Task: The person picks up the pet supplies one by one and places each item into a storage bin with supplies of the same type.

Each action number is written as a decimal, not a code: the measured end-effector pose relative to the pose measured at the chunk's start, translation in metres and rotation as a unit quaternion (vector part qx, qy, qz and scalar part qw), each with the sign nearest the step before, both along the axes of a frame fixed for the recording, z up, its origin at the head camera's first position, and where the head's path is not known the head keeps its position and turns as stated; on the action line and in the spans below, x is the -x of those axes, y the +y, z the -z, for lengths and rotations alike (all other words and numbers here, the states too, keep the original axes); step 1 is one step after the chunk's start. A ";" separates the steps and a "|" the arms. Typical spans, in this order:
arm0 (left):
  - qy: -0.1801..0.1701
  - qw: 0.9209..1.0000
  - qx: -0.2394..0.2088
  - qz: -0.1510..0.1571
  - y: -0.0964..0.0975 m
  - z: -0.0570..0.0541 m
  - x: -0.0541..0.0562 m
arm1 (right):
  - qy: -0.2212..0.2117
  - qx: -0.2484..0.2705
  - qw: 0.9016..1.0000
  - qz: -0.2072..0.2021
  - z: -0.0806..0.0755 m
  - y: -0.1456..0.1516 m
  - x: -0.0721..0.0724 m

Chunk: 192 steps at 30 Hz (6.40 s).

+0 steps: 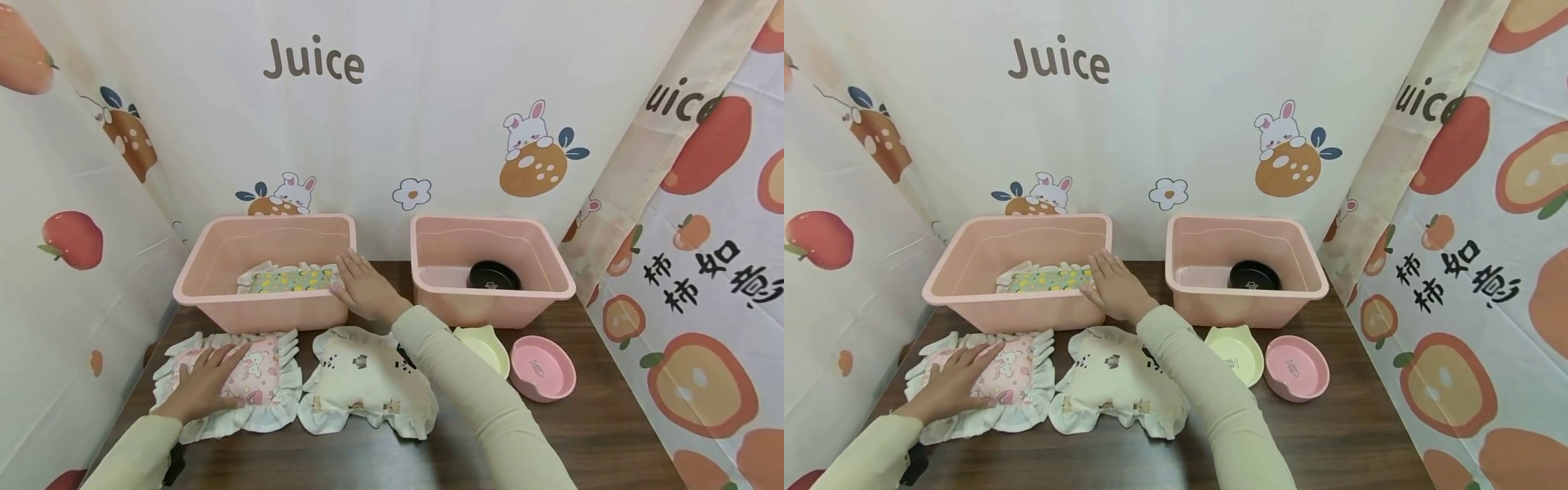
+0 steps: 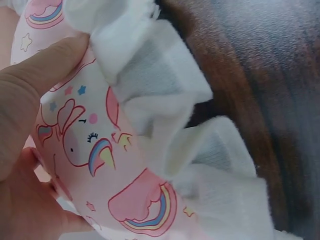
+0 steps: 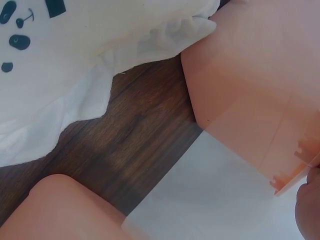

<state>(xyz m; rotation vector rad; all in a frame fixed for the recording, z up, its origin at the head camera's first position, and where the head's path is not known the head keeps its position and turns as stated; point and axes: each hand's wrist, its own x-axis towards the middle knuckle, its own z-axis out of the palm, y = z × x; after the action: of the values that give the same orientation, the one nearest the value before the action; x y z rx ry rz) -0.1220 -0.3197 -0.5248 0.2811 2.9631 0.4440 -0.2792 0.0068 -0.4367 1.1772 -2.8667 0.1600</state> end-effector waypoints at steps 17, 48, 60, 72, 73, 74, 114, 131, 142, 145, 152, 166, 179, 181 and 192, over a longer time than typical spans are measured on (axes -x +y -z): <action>0.069 0.997 0.034 0.003 0.005 0.002 -0.003 | 0.007 0.008 1.000 -0.004 0.000 0.001 0.000; 0.177 0.983 0.010 0.047 0.004 -0.014 -0.035 | 0.014 0.006 1.000 -0.009 0.002 0.001 0.003; 0.256 0.963 0.012 0.080 0.007 -0.048 -0.046 | 0.011 0.000 1.000 -0.009 0.002 0.002 0.002; 0.281 0.956 0.012 0.086 0.002 -0.098 -0.038 | 0.011 0.001 1.000 -0.010 -0.001 0.004 0.001; 0.282 0.956 0.011 0.084 0.000 -0.103 -0.036 | 0.010 -0.001 1.000 -0.009 -0.001 0.003 0.001; 0.282 0.956 0.011 0.083 -0.001 -0.108 -0.034 | 0.010 -0.003 1.000 -0.008 -0.001 0.003 0.002; 0.317 0.944 0.002 0.096 0.027 -0.209 0.110 | 0.015 0.020 1.000 -0.009 0.006 0.001 0.006; 0.217 0.973 0.058 0.058 0.040 -0.168 0.149 | 0.033 0.009 0.999 -0.010 0.008 0.000 0.005; 0.160 0.983 0.068 0.060 0.054 -0.144 0.165 | 0.024 0.005 1.000 -0.005 0.008 0.000 0.005; 0.137 0.987 0.064 0.058 0.057 -0.136 0.169 | 0.016 0.003 1.000 -0.002 0.007 -0.001 0.004; 0.110 0.991 0.055 0.053 0.058 -0.122 0.172 | 0.021 -0.004 1.000 -0.005 0.007 -0.005 0.004; 0.082 0.995 0.031 0.048 0.065 -0.098 0.186 | 0.024 -0.010 1.000 -0.001 0.004 -0.001 0.004; 0.036 0.995 0.076 0.054 0.070 -0.095 0.185 | 0.019 -0.007 1.000 0.004 0.006 -0.002 0.004; 0.031 0.995 0.074 0.054 0.069 -0.094 0.185 | 0.022 -0.006 1.000 0.002 0.006 -0.002 0.004; 0.005 0.994 0.064 0.084 0.069 -0.091 0.186 | 0.035 -0.002 0.999 -0.001 0.006 0.000 0.003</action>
<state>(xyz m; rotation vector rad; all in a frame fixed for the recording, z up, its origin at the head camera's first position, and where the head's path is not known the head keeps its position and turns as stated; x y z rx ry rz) -0.3076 -0.2508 -0.4343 0.5149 2.9293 0.2305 -0.2821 0.0067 -0.4432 1.1613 -2.8062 0.1118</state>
